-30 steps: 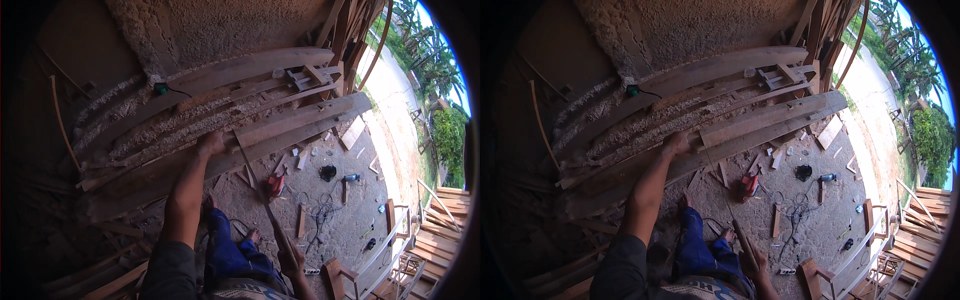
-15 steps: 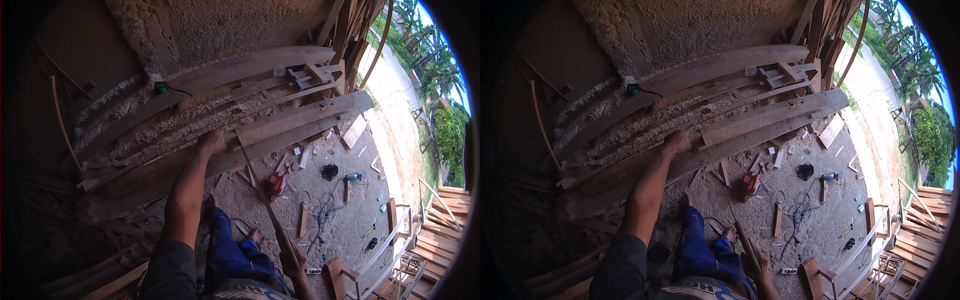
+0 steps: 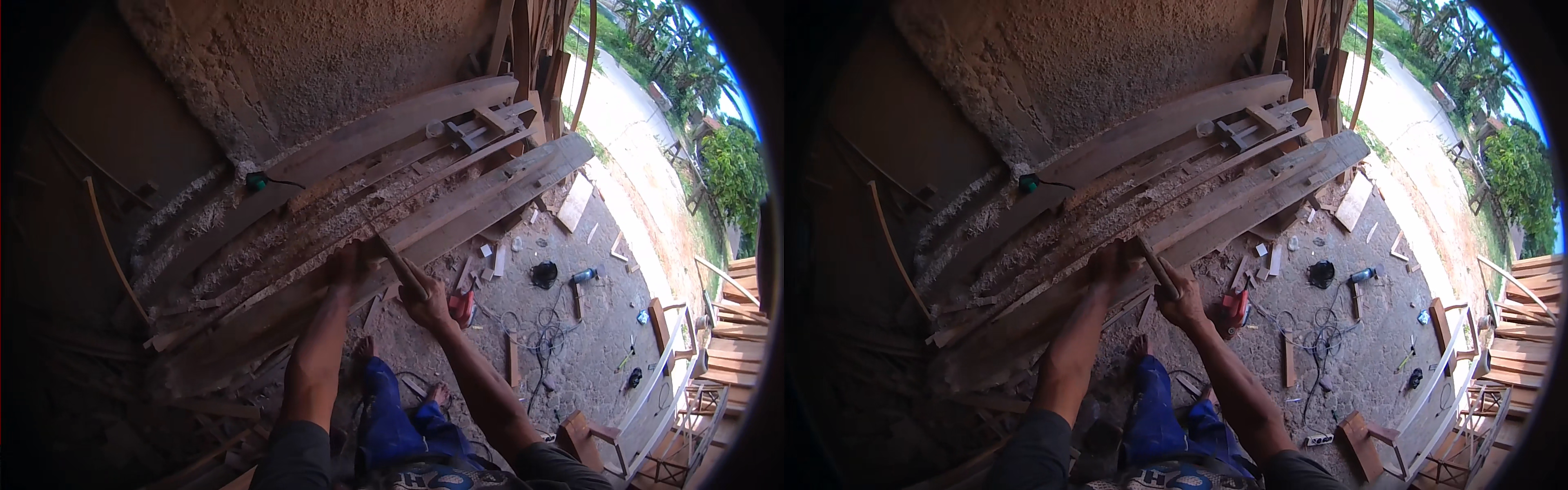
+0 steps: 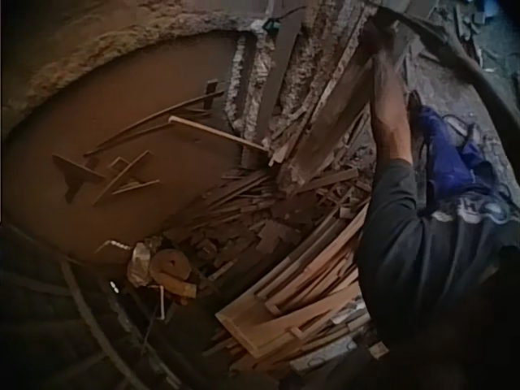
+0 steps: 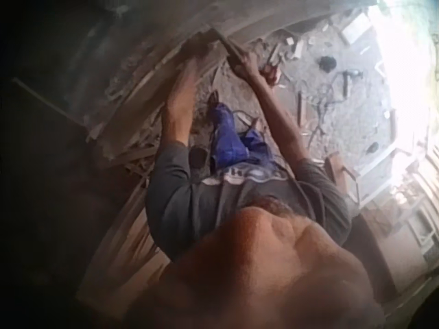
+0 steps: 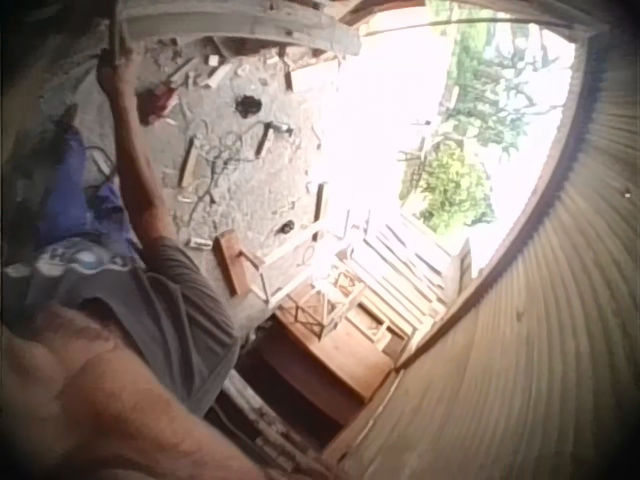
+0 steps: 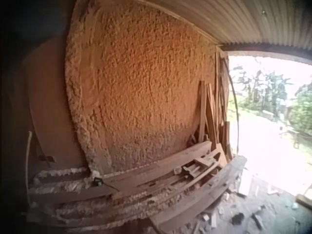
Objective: The person measures a wooden plank with a tape measure and marks it. They then use a hand saw to cut the plank along the marked line. After cutting, the person uses a power sander to smooth the surface of the wood.
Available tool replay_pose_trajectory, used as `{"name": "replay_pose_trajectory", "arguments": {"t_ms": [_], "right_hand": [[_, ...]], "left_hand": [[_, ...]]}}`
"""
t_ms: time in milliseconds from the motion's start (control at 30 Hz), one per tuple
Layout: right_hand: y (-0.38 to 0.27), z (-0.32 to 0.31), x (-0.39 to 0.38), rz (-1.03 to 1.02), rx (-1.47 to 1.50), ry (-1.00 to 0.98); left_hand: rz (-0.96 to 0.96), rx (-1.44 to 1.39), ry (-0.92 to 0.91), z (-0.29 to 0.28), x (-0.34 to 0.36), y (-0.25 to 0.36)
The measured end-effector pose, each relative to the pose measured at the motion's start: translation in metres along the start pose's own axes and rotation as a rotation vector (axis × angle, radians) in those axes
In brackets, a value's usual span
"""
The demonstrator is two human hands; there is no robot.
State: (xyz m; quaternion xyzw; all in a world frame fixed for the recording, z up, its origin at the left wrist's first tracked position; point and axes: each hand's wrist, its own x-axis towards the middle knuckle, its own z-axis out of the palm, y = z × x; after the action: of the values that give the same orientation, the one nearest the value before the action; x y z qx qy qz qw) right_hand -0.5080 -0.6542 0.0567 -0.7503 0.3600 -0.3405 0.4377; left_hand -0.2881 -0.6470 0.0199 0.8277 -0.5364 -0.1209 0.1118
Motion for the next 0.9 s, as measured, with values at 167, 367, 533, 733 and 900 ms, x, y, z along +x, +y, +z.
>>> {"name": "replay_pose_trajectory", "arguments": {"t_ms": [167,367,533,733,900], "right_hand": [[0.005,-0.015,0.017,0.063,0.007,-0.097],[0.054,-0.010,-0.009,-0.022,0.054,-0.081],[0.072,-0.004,-0.014,-0.213,0.008,-0.047],[0.038,-0.043,-0.041,0.026,0.039,-0.161],[-0.004,-0.175,-0.188,-0.004,-0.274,-0.234]], "left_hand": [[0.013,-0.085,0.153,0.012,-0.007,0.000],[-0.026,0.042,0.168,0.026,-0.007,0.005],[-0.047,0.087,0.269,0.058,0.010,-0.022],[-0.058,-0.003,0.183,0.042,-0.005,-0.001],[-0.069,-0.003,0.211,0.039,-0.006,-0.004]]}}
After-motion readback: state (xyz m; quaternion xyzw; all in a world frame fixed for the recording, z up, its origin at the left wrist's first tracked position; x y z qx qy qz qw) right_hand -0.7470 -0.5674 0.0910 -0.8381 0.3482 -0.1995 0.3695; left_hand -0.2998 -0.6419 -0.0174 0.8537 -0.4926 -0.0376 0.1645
